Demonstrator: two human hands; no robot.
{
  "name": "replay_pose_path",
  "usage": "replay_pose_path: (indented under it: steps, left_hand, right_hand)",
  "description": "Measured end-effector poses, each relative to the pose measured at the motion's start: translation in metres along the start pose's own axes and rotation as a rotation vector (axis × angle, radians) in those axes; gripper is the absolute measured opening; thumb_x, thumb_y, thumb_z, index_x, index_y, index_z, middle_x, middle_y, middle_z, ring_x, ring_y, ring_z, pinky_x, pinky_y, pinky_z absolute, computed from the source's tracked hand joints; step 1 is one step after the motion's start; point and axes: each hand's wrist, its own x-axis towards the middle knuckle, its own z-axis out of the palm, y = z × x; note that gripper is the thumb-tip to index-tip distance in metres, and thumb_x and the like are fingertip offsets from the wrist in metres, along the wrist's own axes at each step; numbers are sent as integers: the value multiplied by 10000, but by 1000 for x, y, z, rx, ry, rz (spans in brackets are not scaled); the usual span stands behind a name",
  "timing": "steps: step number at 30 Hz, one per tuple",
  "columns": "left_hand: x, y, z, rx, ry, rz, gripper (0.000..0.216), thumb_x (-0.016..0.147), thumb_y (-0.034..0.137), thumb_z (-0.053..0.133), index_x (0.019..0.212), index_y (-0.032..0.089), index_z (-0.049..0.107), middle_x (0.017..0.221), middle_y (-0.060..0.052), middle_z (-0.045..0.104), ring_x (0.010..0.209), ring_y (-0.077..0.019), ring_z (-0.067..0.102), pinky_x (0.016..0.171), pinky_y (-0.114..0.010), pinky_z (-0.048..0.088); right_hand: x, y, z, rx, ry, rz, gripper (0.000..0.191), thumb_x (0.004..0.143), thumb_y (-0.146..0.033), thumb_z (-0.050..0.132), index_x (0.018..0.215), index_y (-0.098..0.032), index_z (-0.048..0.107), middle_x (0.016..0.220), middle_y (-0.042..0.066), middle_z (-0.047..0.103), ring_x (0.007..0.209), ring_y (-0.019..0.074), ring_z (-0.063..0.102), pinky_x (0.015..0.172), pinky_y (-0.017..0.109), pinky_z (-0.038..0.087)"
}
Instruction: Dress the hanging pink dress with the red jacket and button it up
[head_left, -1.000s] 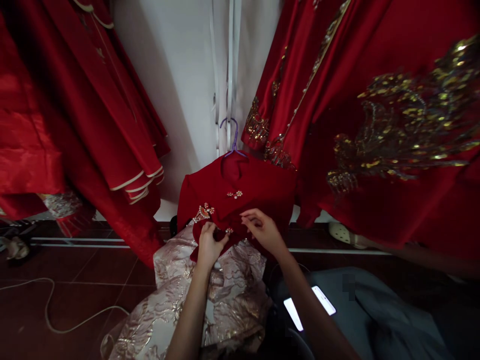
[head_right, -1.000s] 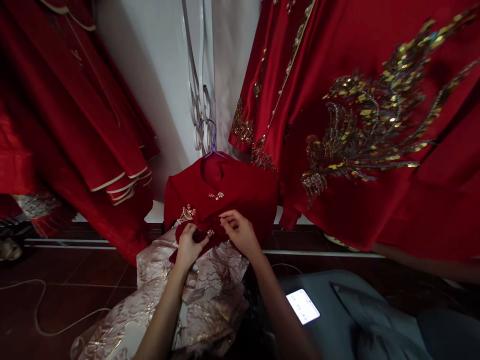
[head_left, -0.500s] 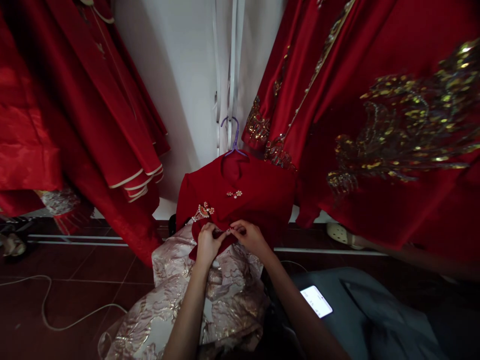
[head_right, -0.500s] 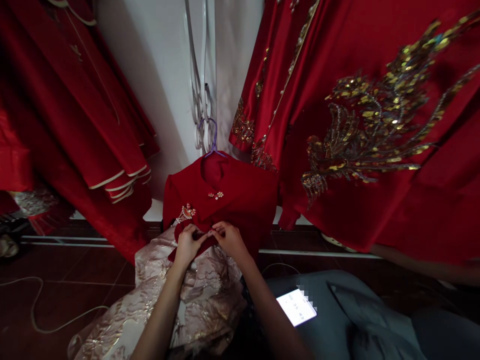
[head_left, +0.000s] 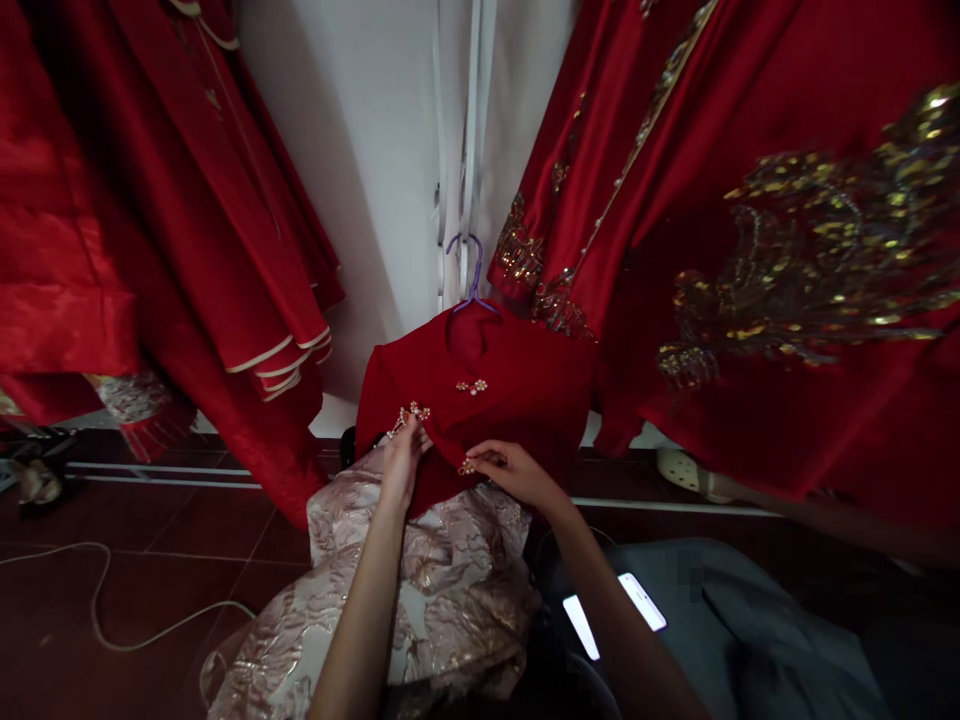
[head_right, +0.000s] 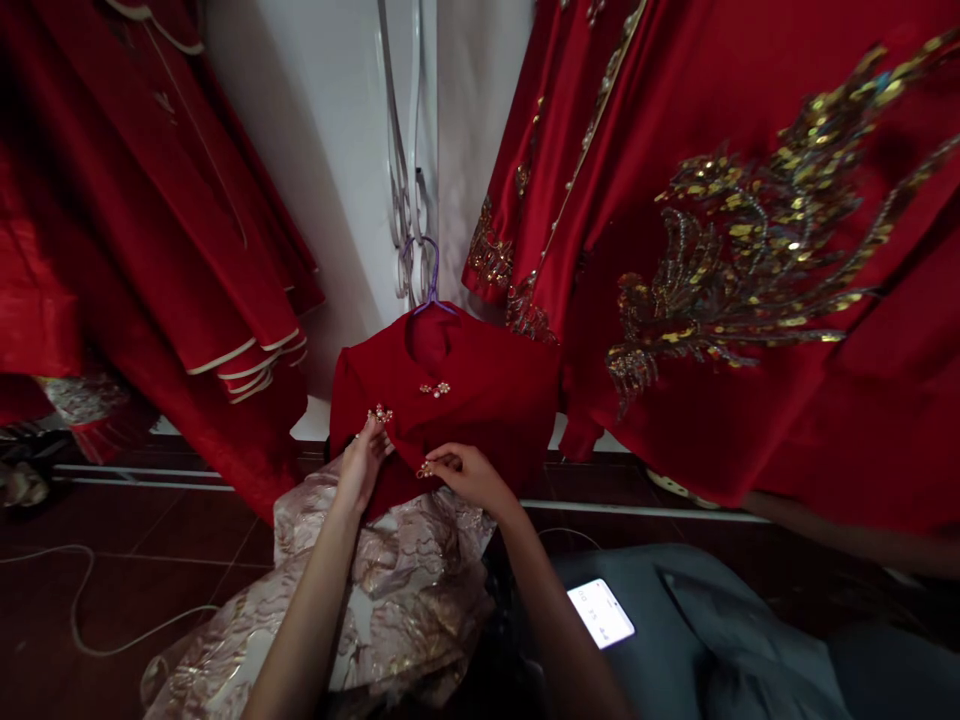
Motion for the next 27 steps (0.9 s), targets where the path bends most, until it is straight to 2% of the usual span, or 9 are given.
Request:
replay_pose_path:
  steps: [3, 6, 11, 16, 22, 24, 27]
  left_hand:
    - [9, 5, 1, -136, 68, -61, 324, 638, 380, 734, 823, 126, 651, 865, -70, 693, 773, -128, 645, 805, -265, 467]
    - [12, 4, 1, -158, 70, -99, 278, 620, 299, 753, 817, 121, 669, 875, -81, 703, 766, -127, 653, 793, -255, 473]
    - [12, 1, 0, -156, 123, -101, 243, 629, 262, 734, 826, 129, 686, 865, -70, 711, 709, -106, 653, 719, -219, 485]
    - [18, -2, -1, -86, 118, -67, 243, 623, 270, 727, 811, 118, 702, 888, -94, 712, 748, -119, 661, 740, -227, 486]
    - [23, -11, -4, 16, 162, 32, 244, 623, 299, 714, 811, 144, 706, 887, -64, 711, 795, -137, 648, 742, -243, 480]
    - [22, -10, 0, 71, 131, 13, 270, 650, 358, 695, 813, 143, 700, 834, -59, 707, 742, -137, 641, 684, -242, 479]
    - [20, 1, 12, 271, -54, 37, 362, 735, 478, 598, 788, 131, 688, 728, -53, 679, 661, -143, 613, 617, -251, 466]
  right_hand:
    - [-4, -7, -2, 0, -70, 18, 261, 750, -346, 594, 898, -144, 667, 877, 72, 698, 787, 174, 635, 729, 299, 481]
    - [-5, -8, -2, 4, -108, 37, 257, 746, -343, 596, 900, -152, 673, 873, 65, 695, 792, 174, 630, 732, 302, 477]
    - [-6, -10, -2, -13, -126, 32, 255, 748, -333, 598, 902, -145, 673, 871, 67, 688, 789, 171, 619, 729, 303, 468]
    - [-7, -13, -1, -22, -142, 17, 261, 756, -332, 593, 919, -141, 666, 896, 71, 686, 800, 172, 616, 742, 306, 463]
    - [-7, -14, 0, -62, -163, 9, 275, 772, -345, 581, 941, -142, 658, 901, 74, 682, 805, 173, 609, 753, 316, 460]
    - [-8, -16, -2, -58, -178, 15, 282, 774, -361, 581, 939, -144, 655, 901, 75, 680, 813, 174, 609, 764, 322, 459]
    - [-12, -21, -11, -36, -251, 28, 285, 775, -387, 583, 925, -154, 650, 897, 67, 678, 824, 169, 611, 786, 320, 455]
